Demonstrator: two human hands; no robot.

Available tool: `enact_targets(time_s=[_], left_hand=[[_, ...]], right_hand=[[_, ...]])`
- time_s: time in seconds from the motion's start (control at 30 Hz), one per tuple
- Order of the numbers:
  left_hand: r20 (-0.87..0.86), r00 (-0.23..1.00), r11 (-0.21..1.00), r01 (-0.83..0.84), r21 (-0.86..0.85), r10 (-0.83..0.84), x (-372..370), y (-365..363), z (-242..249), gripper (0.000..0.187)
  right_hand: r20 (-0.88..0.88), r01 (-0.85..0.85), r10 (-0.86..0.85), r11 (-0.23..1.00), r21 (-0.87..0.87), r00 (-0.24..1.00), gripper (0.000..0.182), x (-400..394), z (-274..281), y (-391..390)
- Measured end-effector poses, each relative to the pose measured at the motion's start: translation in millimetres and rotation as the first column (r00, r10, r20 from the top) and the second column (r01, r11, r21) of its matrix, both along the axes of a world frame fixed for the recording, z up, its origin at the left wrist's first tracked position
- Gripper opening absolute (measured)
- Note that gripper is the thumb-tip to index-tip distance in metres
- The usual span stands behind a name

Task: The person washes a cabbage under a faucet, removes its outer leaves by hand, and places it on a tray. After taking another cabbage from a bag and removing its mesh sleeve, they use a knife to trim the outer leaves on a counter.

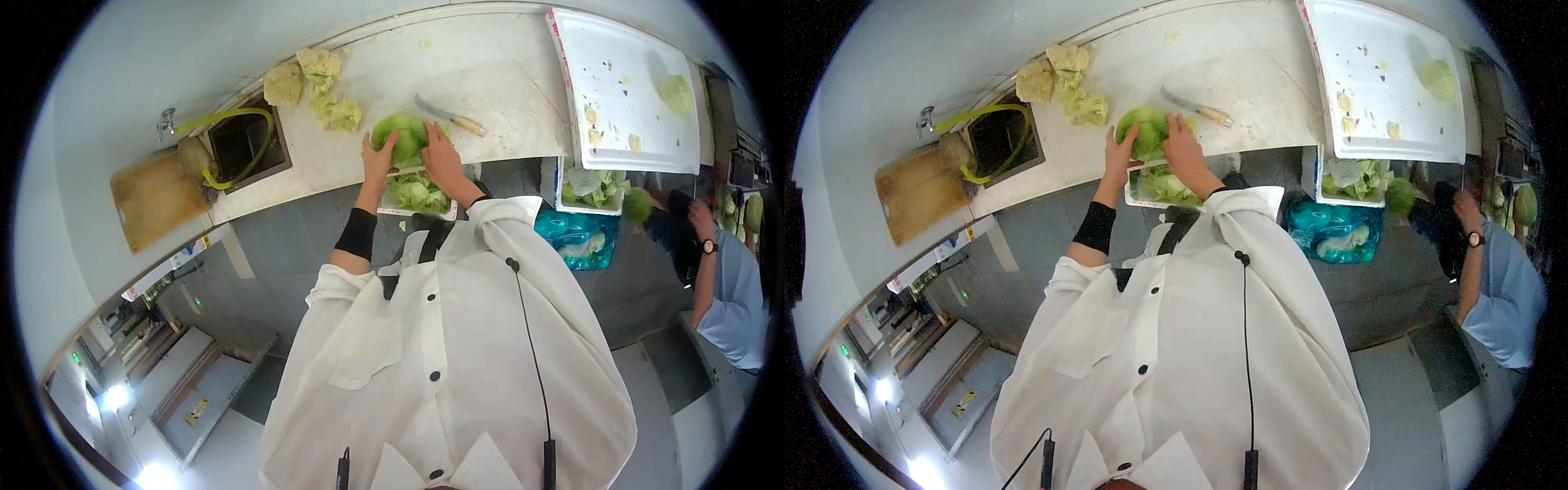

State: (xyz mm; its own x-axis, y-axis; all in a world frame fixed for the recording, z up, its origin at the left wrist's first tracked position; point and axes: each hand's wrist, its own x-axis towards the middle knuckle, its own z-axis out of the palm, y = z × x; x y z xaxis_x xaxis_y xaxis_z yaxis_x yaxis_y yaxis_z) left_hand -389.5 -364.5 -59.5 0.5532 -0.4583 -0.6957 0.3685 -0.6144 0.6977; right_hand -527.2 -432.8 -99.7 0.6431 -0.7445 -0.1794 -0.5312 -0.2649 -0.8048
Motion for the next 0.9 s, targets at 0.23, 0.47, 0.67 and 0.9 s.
enact_targets(time_s=[0.23, 0.47, 0.67, 0.9], left_hand=[[0.7, 0.581, 0.909, 0.29, 0.298, -0.415, 15.3, 22.1, -43.5, 0.078], [0.611, 0.743, 0.962, 0.189, 0.199, -0.273, -20.2, 11.4, -26.5, 0.088], [0.709, 0.633, 0.946, 0.276, 0.168, -0.311, 52.2, 17.8, -40.5, 0.089], [0.593, 0.718, 0.886, 0.464, -0.017, -0.365, 102.7, 10.3, -47.2, 0.07]], right_hand=[[0.135, 0.061, -0.103, 0.956, 0.287, 0.985, 0.066, -22.7, -29.5, -8.8], [0.156, 0.123, -0.173, 0.95, 0.285, 0.973, 0.065, -7.2, -40.0, 27.7], [0.174, 0.241, -0.431, 0.744, 0.623, 0.885, 0.06, -25.4, -50.1, 51.9], [0.059, 0.38, -0.732, 0.418, 0.825, 0.679, 0.051, 3.8, -60.9, 123.1]])
